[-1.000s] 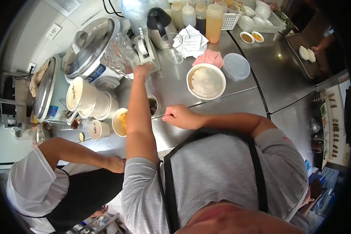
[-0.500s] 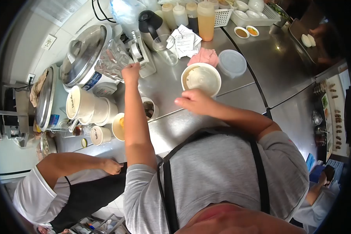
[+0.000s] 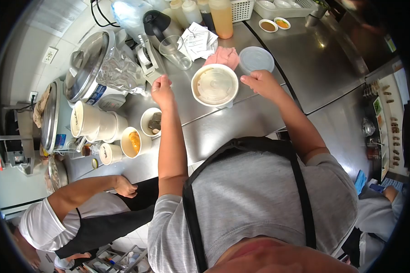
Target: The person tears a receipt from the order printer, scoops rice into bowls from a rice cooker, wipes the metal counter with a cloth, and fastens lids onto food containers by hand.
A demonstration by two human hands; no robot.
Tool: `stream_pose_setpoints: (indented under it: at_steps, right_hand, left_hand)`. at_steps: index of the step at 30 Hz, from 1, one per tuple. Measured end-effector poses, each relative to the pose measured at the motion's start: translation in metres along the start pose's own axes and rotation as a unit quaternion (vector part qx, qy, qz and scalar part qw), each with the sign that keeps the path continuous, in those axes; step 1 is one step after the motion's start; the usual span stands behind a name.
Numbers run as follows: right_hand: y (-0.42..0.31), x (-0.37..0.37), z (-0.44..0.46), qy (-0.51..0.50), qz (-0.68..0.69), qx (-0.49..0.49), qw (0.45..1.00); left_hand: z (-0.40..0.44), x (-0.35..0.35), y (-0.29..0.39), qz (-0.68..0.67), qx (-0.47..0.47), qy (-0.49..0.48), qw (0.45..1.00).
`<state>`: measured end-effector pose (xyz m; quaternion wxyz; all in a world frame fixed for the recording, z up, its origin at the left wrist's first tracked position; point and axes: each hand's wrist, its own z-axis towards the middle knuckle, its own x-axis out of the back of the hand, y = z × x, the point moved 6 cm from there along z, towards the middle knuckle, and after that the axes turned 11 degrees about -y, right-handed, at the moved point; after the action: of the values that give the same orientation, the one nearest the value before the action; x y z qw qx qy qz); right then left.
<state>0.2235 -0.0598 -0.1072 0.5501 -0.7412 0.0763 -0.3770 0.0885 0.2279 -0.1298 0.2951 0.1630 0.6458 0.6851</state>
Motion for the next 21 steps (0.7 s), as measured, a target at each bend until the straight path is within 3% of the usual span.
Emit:
stream_pose_setpoints:
  at_steps: [9, 15, 18, 21]
  right_hand:
    - [0.046, 0.010, 0.016, -0.095, 0.003, -0.044, 0.994]
    - [0.082, -0.041, 0.037, -0.146, 0.088, -0.068, 0.983]
    - [0.082, -0.058, 0.033, -0.162, 0.187, -0.144, 0.958]
    - [0.074, -0.058, 0.025, -0.154, 0.189, -0.175, 0.954]
  left_hand:
    - [-0.035, -0.008, -0.040, -0.010, 0.036, 0.049, 0.998]
    - [-0.061, -0.036, -0.072, -0.037, 0.237, 0.006, 0.971]
    - [-0.065, -0.045, -0.069, -0.078, 0.221, -0.067, 0.970]
    - [-0.063, -0.037, -0.072, 0.050, 0.192, -0.082, 0.977]
